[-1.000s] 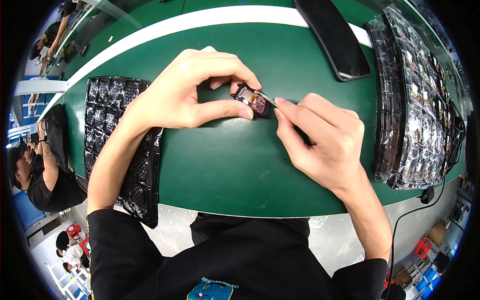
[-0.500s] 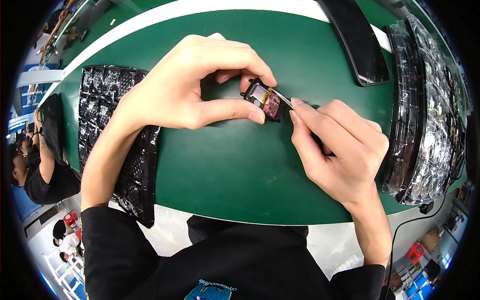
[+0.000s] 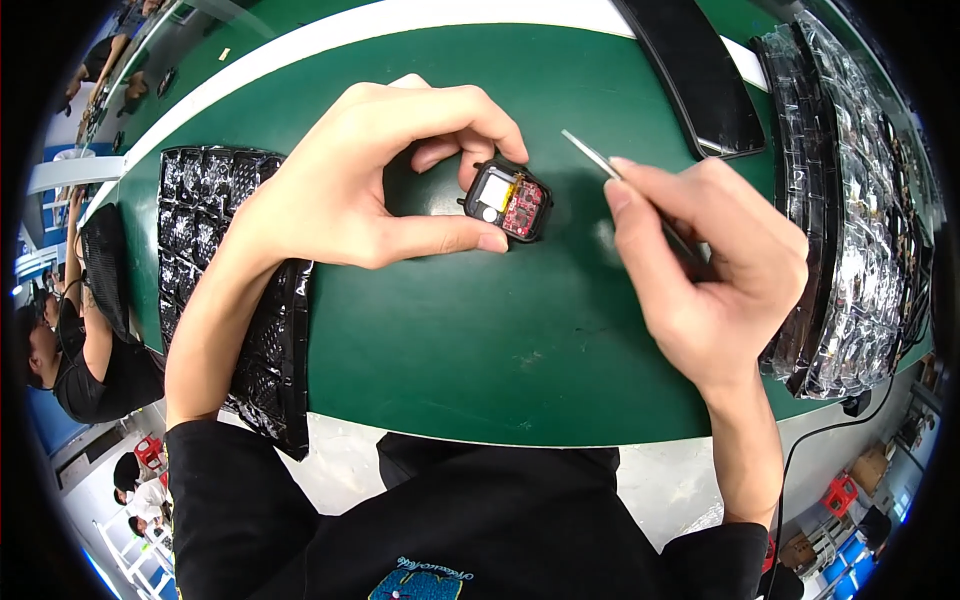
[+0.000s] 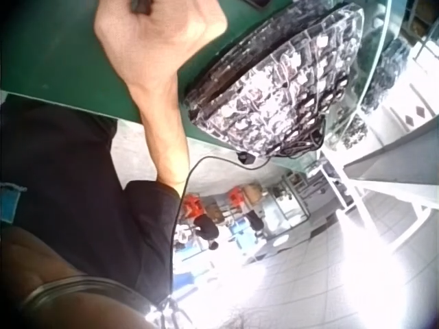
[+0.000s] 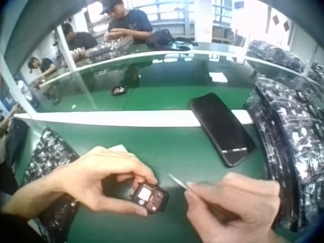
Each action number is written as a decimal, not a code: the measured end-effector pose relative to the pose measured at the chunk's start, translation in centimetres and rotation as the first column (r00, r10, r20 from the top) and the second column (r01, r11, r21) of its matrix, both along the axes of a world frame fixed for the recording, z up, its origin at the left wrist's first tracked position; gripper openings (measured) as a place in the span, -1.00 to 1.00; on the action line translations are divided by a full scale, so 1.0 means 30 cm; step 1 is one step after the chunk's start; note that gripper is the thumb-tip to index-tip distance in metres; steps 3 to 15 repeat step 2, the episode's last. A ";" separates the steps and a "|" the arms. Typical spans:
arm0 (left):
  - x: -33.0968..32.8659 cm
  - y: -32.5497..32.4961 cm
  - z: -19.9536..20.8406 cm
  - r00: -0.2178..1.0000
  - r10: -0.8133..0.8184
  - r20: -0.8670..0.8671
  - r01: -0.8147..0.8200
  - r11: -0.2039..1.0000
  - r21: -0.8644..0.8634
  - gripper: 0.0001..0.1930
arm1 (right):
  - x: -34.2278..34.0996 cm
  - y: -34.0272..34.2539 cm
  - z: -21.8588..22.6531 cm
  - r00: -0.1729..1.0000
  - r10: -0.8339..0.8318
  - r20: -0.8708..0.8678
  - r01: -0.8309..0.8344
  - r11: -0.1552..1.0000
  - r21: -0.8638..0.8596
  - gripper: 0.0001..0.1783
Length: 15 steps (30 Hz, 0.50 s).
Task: Inspecting and assembling small electronic modules using precision tools on a production line.
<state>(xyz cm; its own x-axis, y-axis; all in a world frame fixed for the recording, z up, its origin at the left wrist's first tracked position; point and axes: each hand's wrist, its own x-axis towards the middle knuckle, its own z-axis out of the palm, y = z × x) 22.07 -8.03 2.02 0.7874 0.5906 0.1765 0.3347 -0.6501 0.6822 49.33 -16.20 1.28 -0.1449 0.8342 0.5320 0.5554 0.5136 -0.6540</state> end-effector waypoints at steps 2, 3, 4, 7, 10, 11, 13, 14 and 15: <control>0.009 -0.006 0.010 0.999 0.006 -0.033 -0.006 1.000 0.015 -0.36 | 0.031 0.014 0.000 0.999 -0.032 0.003 0.032 0.999 -0.018 -0.82; 0.009 -0.006 0.010 0.999 0.006 -0.033 -0.006 1.000 0.015 -0.36 | 0.031 0.014 0.000 0.999 -0.032 0.003 0.032 0.999 -0.018 -0.82; 0.009 -0.006 0.010 0.999 0.006 -0.033 -0.006 1.000 0.015 -0.36 | 0.031 0.014 0.000 0.999 -0.032 0.003 0.032 0.999 -0.018 -0.82; 0.009 -0.006 0.010 0.999 0.006 -0.033 -0.006 1.000 0.015 -0.36 | 0.031 0.014 0.000 0.999 -0.032 0.003 0.032 0.999 -0.018 -0.82; 0.009 -0.006 0.010 0.999 0.006 -0.033 -0.006 1.000 0.015 -0.36 | 0.031 0.014 0.000 0.999 -0.032 0.003 0.032 0.999 -0.018 -0.82; 0.009 -0.006 0.010 0.999 0.006 -0.033 -0.006 1.000 0.015 -0.36 | 0.031 0.014 0.000 0.999 -0.032 0.003 0.032 0.999 -0.018 -0.82; 0.009 -0.006 0.010 0.999 0.006 -0.033 -0.006 1.000 0.015 -0.36 | 0.031 0.014 0.000 0.999 -0.032 0.003 0.032 0.999 -0.018 -0.82; 0.009 -0.006 0.010 0.999 0.006 -0.033 -0.006 1.000 0.015 -0.36 | 0.031 0.014 0.000 0.999 -0.032 0.003 0.032 0.999 -0.018 -0.82; 0.009 -0.006 0.010 0.999 0.006 -0.033 -0.006 1.000 0.015 -0.36 | 0.031 0.014 0.000 0.999 -0.032 0.003 0.032 0.999 -0.018 -0.82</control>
